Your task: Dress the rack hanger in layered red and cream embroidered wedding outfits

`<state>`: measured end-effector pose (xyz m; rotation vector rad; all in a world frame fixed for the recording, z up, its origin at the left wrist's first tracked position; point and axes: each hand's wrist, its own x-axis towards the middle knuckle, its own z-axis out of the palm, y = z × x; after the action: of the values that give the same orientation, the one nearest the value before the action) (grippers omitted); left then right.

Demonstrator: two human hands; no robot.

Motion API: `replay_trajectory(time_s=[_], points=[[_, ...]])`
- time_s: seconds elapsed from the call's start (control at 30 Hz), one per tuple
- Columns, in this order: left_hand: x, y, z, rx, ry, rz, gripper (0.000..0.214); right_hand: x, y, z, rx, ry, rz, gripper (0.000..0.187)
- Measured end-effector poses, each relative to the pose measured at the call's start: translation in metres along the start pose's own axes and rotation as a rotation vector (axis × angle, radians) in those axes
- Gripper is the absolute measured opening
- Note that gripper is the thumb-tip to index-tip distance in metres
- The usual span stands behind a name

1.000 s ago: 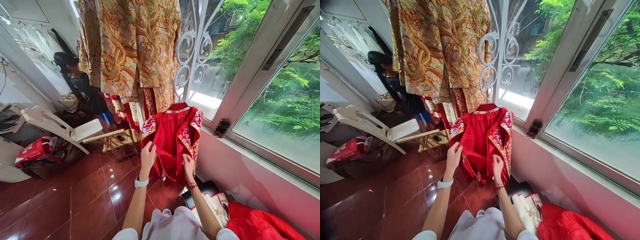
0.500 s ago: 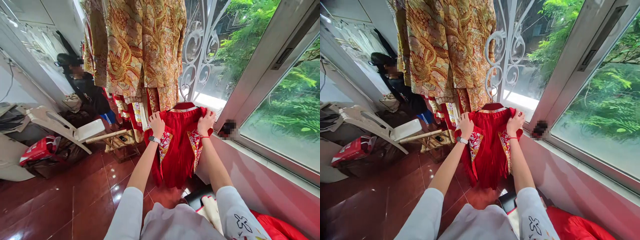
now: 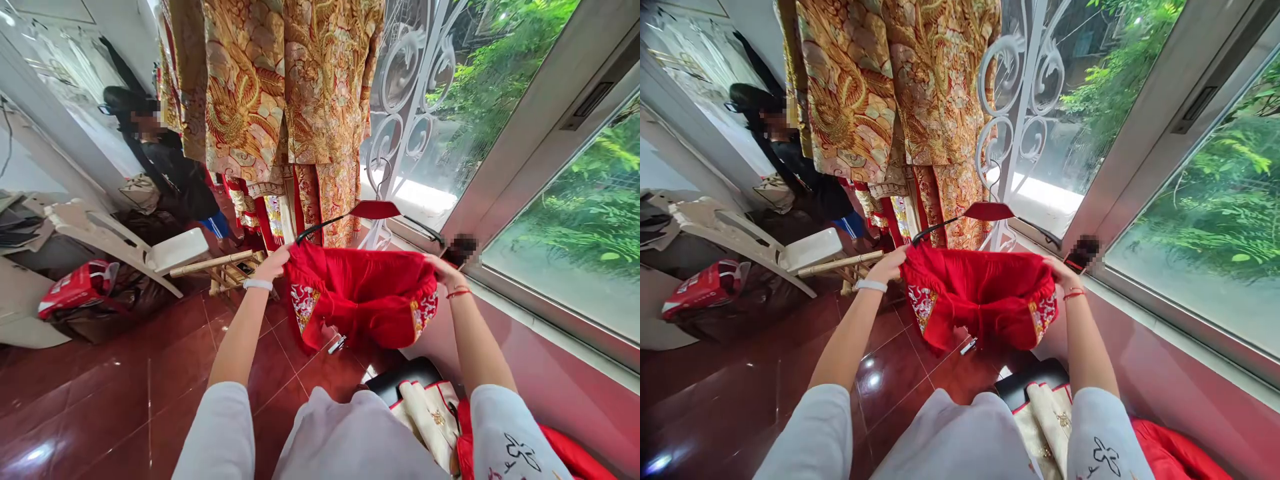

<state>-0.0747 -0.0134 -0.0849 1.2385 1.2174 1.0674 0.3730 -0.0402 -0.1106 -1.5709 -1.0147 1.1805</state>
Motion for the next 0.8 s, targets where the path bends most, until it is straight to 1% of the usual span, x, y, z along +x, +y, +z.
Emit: replay_trajectory(time_s=[0.03, 0.1, 0.17, 0.23, 0.3, 0.33, 0.37, 0.43, 0.5, 0.53, 0.6, 0.67, 0.73, 0.8], points=[[-0.011, -0.016, 0.001, 0.005, -0.054, -0.033, 0.033, -0.010, 0.020, 0.004, -0.005, -0.036, 0.014, 0.003], [-0.038, -0.052, 0.004, 0.039, -0.189, -0.087, 0.037, -0.034, 0.066, 0.011, 0.006, -0.114, 0.069, 0.011], [-0.069, -0.089, 0.007, 0.130, -0.249, -0.046, 0.033, -0.060, 0.111, 0.020, -0.009, -0.063, 0.127, 0.017], [-0.102, -0.124, 0.011, 0.297, -0.299, 0.011, 0.027, -0.086, 0.151, 0.028, -0.027, 0.010, 0.125, 0.025], [-0.134, -0.152, 0.016, 0.512, -0.355, 0.023, 0.032, -0.113, 0.176, 0.037, -0.068, 0.067, 0.068, 0.030], [-0.150, -0.163, 0.019, 0.624, -0.385, 0.000, 0.038, -0.126, 0.182, 0.041, -0.101, 0.083, 0.033, 0.031], [-0.166, -0.173, 0.022, 0.729, -0.412, -0.042, 0.046, -0.138, 0.184, 0.045, -0.138, 0.092, -0.003, 0.031], [-0.194, -0.185, 0.031, 0.909, -0.463, -0.162, 0.062, -0.161, 0.177, 0.053, -0.201, 0.095, -0.088, 0.030], [-0.216, -0.189, 0.042, 1.041, -0.481, -0.271, 0.077, -0.182, 0.160, 0.059, -0.217, 0.110, -0.178, 0.032], [-0.226, -0.190, 0.048, 1.090, -0.463, -0.303, 0.082, -0.192, 0.149, 0.062, -0.210, 0.112, -0.224, 0.033], [-0.239, -0.191, 0.062, 1.164, -0.364, -0.306, 0.085, -0.210, 0.126, 0.065, -0.189, 0.098, -0.304, 0.030], [-0.248, -0.193, 0.076, 1.202, -0.214, -0.253, 0.084, -0.228, 0.103, 0.064, -0.180, 0.048, -0.388, 0.025], [-0.252, -0.198, 0.091, 1.207, -0.063, -0.201, 0.078, -0.242, 0.082, 0.059, -0.166, -0.021, -0.490, 0.024], [-0.254, -0.205, 0.105, 1.218, 0.083, -0.196, 0.064, -0.254, 0.065, 0.053, -0.139, -0.099, -0.584, 0.026]])
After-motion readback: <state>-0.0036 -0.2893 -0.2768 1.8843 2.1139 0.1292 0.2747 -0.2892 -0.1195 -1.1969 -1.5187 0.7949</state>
